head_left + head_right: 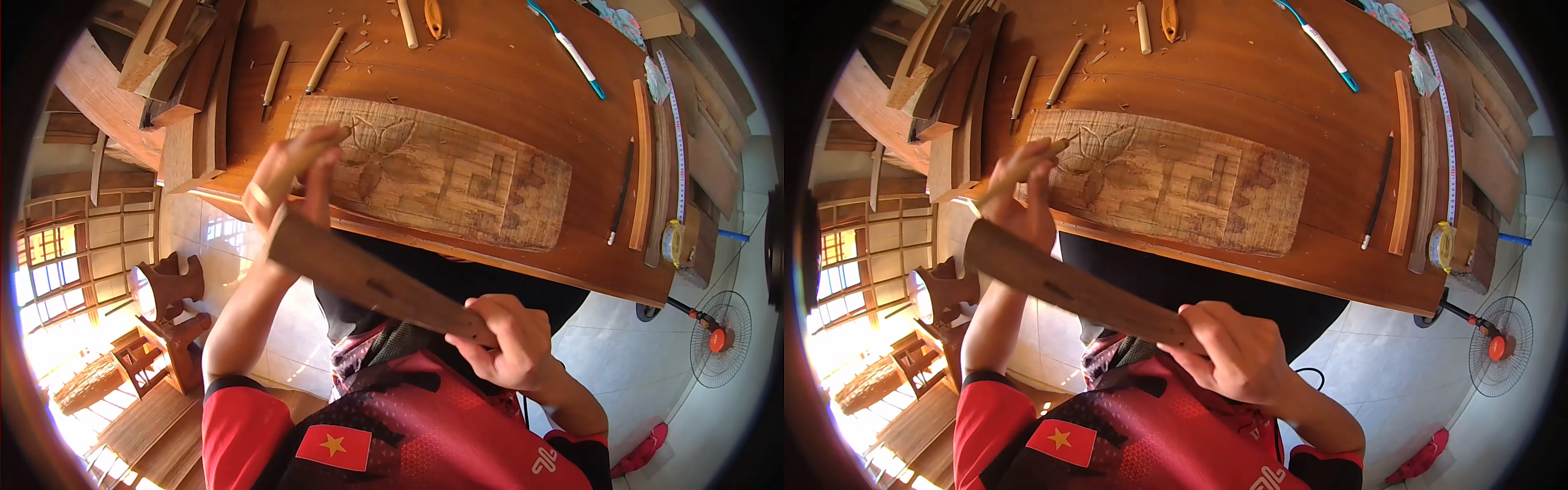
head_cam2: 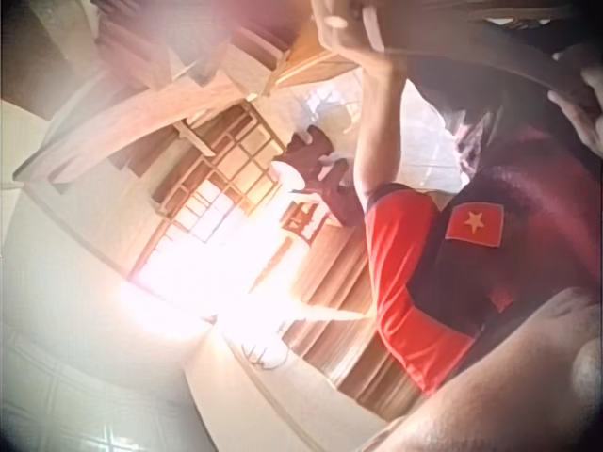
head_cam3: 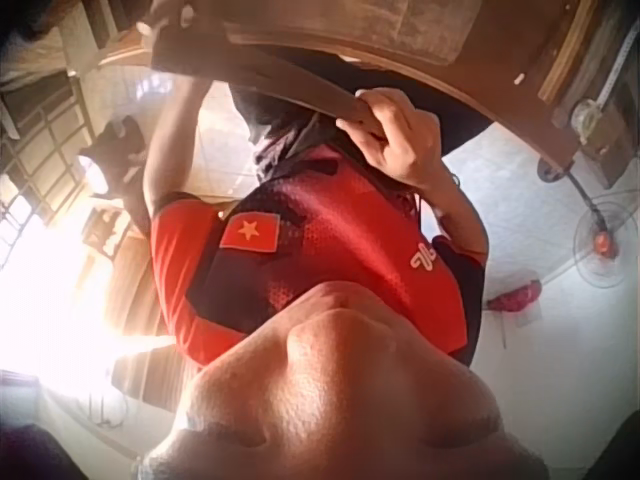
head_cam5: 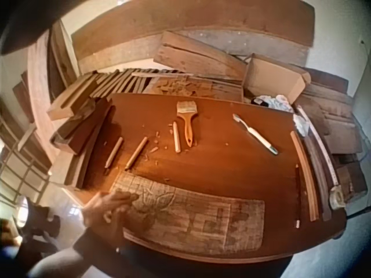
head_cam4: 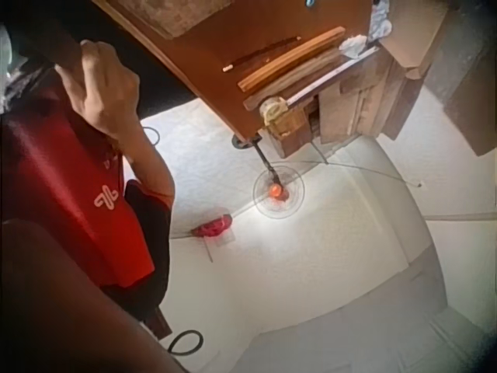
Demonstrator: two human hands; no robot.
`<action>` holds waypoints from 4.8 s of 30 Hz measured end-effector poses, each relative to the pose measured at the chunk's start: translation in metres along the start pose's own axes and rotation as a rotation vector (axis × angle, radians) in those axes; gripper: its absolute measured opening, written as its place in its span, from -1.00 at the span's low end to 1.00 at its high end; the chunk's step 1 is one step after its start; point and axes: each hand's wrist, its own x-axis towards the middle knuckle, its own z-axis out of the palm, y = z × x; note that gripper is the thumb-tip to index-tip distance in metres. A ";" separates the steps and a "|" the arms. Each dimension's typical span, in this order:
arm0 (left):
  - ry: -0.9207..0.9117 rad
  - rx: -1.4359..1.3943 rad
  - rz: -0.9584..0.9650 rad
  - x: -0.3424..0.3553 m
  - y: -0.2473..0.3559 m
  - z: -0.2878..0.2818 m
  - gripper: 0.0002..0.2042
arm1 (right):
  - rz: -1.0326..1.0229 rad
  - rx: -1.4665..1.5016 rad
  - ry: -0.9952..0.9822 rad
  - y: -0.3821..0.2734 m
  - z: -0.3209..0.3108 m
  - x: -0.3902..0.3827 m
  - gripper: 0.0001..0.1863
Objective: The person carves a design into a rectangular wooden board using a chisel and a wooden mallet. They repeatedly strike the chisel to remove wood shavings and refine the pattern on the board's surface.
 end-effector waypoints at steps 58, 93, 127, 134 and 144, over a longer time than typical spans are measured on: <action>-0.047 -0.007 -0.135 -0.013 0.007 0.007 -0.85 | -0.313 -0.359 -0.154 0.003 -0.019 0.090 -0.51; -0.113 -0.183 -0.457 -0.003 0.020 0.006 -0.85 | -0.292 -0.279 -0.014 -0.001 0.005 0.073 -0.48; -0.495 0.637 -0.367 0.142 -0.105 -0.027 -0.49 | 0.340 -0.252 0.233 0.033 -0.039 0.016 -0.74; -0.473 0.703 -0.214 0.152 -0.101 -0.013 -0.55 | 0.393 -0.220 0.241 0.034 -0.045 0.003 -0.72; -0.848 0.543 -0.192 0.148 -0.074 0.001 -0.62 | 0.431 -0.202 0.333 0.040 -0.061 -0.014 -0.73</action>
